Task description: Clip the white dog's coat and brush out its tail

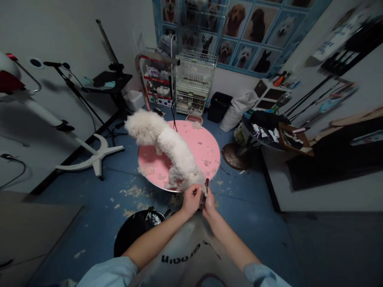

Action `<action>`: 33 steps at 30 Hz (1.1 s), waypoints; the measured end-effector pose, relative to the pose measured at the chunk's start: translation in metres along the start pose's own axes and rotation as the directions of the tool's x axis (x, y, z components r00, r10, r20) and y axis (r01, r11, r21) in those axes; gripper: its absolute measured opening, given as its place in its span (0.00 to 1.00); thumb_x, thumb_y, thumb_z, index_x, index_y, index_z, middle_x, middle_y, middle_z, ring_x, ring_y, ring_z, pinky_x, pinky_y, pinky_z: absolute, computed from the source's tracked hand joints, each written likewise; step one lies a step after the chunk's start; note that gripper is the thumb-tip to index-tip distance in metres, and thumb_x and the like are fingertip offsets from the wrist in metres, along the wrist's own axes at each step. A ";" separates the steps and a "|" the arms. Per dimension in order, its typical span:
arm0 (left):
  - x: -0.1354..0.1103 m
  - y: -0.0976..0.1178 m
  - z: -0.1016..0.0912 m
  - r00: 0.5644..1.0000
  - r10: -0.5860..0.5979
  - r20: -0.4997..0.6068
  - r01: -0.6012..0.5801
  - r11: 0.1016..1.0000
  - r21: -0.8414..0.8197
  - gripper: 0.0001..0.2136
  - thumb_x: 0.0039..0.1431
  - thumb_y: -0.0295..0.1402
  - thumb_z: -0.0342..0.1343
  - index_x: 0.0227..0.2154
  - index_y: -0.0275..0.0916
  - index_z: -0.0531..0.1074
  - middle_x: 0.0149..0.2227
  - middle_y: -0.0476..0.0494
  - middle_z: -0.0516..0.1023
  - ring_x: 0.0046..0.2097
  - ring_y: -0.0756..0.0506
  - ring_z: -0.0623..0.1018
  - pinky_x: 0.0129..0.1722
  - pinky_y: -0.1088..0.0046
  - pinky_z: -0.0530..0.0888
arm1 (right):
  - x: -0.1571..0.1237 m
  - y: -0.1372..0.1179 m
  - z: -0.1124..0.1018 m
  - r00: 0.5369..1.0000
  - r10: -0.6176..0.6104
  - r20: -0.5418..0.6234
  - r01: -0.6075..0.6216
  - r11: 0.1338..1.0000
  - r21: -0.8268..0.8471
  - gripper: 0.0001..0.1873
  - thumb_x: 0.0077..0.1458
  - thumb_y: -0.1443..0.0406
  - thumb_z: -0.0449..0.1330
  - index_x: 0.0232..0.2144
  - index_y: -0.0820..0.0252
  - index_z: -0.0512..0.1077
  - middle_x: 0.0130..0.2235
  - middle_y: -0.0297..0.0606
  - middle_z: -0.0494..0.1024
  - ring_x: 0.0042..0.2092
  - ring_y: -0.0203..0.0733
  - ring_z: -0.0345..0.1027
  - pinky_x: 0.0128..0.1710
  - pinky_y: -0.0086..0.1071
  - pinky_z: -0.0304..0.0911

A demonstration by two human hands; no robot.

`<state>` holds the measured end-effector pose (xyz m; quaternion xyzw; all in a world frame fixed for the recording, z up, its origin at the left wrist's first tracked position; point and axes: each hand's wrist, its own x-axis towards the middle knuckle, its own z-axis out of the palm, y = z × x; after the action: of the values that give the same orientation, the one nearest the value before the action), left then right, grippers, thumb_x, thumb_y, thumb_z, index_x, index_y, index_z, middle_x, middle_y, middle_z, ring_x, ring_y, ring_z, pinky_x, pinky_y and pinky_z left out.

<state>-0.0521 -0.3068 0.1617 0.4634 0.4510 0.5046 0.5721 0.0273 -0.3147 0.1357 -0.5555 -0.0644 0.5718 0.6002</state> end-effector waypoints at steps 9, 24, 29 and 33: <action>0.005 -0.014 -0.016 0.973 -0.136 0.186 0.174 0.962 -0.211 0.14 0.43 0.31 0.60 0.37 0.37 0.73 0.35 0.46 0.75 0.34 0.48 0.73 0.37 0.75 0.68 | 0.008 0.002 -0.015 0.995 0.067 0.074 -0.066 0.998 -0.024 0.17 0.43 0.51 0.59 0.23 0.58 0.69 0.22 0.36 0.76 0.21 0.39 0.69 0.18 0.31 0.64; 0.050 -0.044 -0.097 0.956 -0.291 -0.037 0.293 0.950 0.110 0.07 0.41 0.35 0.62 0.18 0.38 0.74 0.24 0.45 0.76 0.33 0.43 0.73 0.38 0.71 0.67 | 0.065 -0.033 -0.068 0.966 -0.257 0.011 0.253 0.939 -0.233 0.17 0.36 0.54 0.67 0.26 0.58 0.70 0.25 0.30 0.77 0.28 0.39 0.71 0.30 0.30 0.65; 0.063 -0.075 -0.002 0.916 -0.388 -0.105 0.370 0.916 -0.157 0.14 0.38 0.42 0.65 0.19 0.34 0.74 0.20 0.45 0.74 0.27 0.46 0.73 0.31 0.72 0.68 | 0.081 -0.013 -0.069 0.978 -0.207 0.019 0.199 0.906 -0.375 0.16 0.35 0.55 0.66 0.22 0.60 0.70 0.21 0.32 0.76 0.24 0.40 0.69 0.24 0.29 0.62; 0.069 -0.091 0.025 0.895 -0.428 -0.125 0.381 0.880 -0.282 0.21 0.35 0.45 0.66 0.28 0.32 0.76 0.31 0.39 0.79 0.33 0.44 0.76 0.35 0.70 0.70 | 0.092 -0.051 -0.137 0.960 -0.261 -0.106 0.196 0.888 -0.417 0.16 0.33 0.54 0.65 0.18 0.59 0.66 0.16 0.28 0.70 0.19 0.36 0.62 0.20 0.27 0.56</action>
<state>-0.0071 -0.2458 0.0723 0.2342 0.5215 0.4668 0.6747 0.1879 -0.3123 0.0705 -0.6991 -0.1975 0.4255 0.5396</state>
